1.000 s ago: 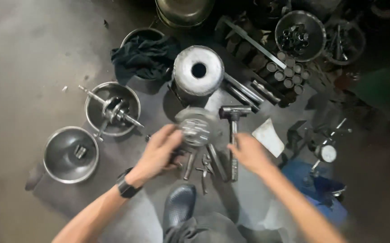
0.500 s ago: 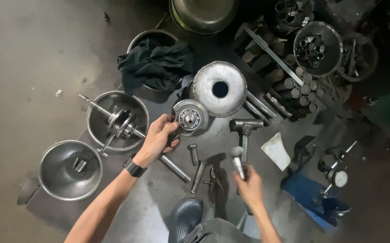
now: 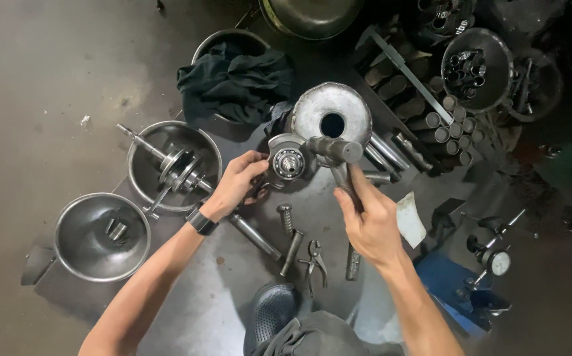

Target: Inspecting and measuring motorcycle crankshaft and engine components using a dial indicator.

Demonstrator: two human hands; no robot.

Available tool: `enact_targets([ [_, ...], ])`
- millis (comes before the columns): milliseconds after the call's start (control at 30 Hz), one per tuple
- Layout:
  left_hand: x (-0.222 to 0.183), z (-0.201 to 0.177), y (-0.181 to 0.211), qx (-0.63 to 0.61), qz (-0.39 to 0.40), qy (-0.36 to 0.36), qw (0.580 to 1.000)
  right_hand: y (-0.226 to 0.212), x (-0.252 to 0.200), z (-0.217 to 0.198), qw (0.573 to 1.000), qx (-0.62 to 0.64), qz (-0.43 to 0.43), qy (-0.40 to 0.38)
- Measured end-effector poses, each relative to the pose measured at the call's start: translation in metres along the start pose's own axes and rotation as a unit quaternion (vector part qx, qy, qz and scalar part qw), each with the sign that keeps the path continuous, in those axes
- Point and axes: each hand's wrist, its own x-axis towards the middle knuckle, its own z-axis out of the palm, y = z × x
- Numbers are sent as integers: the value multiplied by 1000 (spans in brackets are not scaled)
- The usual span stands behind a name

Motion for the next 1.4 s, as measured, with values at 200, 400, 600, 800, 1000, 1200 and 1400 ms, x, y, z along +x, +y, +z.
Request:
enact_targets([
  [200,-2,3,4,15,-6,8,1000,7,4,9,1000,3,-2,-12],
  [400,1,1,-2,19,8,17,1000,-14,-14,-21,998,-23,58,14],
  [600,3,-1,-9,-9,22,12,1000,-6,1,1,992,-11,-101,69],
  [800,-4,0,-12,-34,-4,3,999,3,-30,-2,987,65,103,101],
  [1000,-1,-6,-25,-34,-3,12,999,99,-142,66,981,-81,109,135],
  [1200,-29,19,-31,-33,45,52,997,177,-172,138,974,-143,169,-38],
  [1400,-100,70,-62,-168,49,-64,982,123,-114,-37,995,19,-87,-34],
])
